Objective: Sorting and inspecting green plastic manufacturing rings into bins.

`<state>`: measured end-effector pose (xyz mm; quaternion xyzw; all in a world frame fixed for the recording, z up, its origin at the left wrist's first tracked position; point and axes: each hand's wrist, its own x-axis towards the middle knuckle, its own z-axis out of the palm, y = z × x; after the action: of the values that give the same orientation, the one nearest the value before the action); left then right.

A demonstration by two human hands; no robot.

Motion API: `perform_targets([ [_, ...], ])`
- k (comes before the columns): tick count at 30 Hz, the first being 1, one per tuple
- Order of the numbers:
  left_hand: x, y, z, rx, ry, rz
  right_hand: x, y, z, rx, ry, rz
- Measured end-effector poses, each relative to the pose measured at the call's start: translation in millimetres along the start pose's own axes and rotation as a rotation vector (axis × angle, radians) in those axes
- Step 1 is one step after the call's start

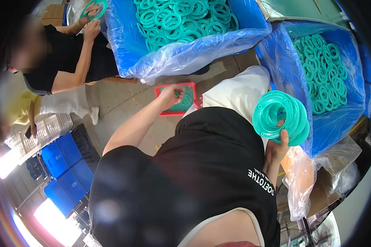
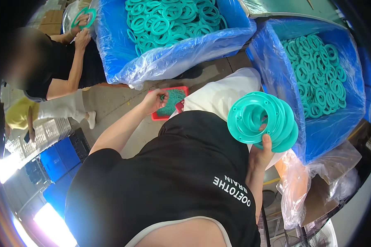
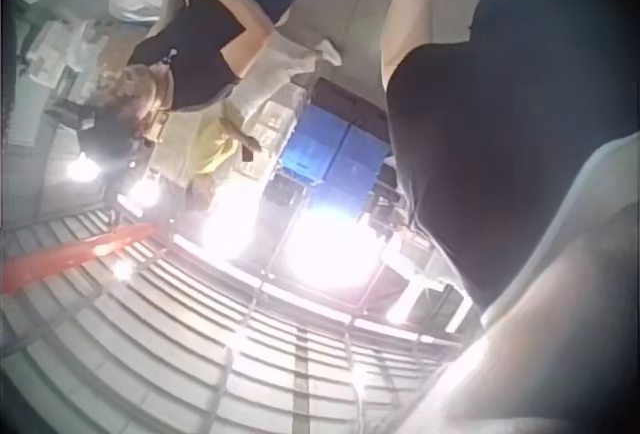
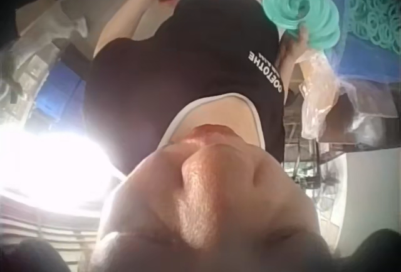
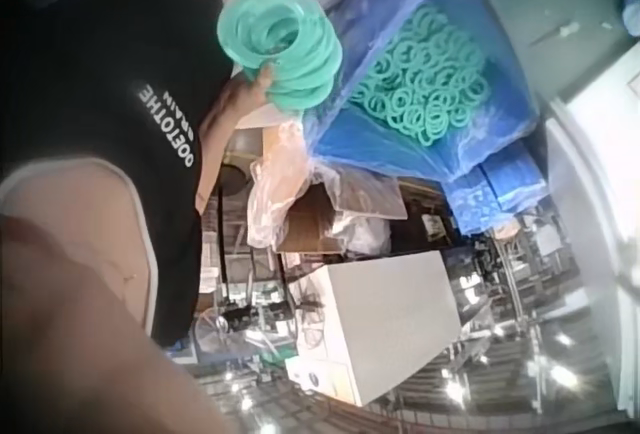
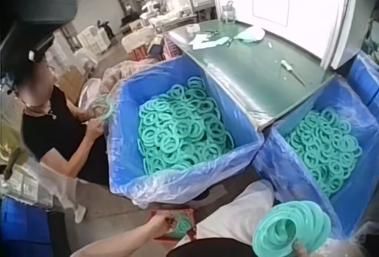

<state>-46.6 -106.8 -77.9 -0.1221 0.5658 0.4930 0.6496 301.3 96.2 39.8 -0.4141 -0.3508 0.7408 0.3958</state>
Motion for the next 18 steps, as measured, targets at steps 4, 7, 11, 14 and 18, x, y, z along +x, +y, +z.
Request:
perform_targets([
  [4, 38, -42, -58, 0.084, 0.207, -0.060, 0, -1, 5, -0.004, 0.030, 0.021],
  [7, 51, -63, -79, 0.226, 0.447, -0.143, -3, 1, 5, -0.029, 0.012, 0.016],
  [11, 59, -56, -96, 0.076, 0.402, -0.394, -8, -1, 6, -0.075, 0.000, -0.011],
  [14, 65, -58, -113, 0.171, 0.475, -0.364, -7, -3, 2, -0.055, 0.004, -0.007],
  [18, 30, -12, -8, 0.548, 0.350, 0.245, -5, -2, 3, -0.052, 0.113, -0.057],
])
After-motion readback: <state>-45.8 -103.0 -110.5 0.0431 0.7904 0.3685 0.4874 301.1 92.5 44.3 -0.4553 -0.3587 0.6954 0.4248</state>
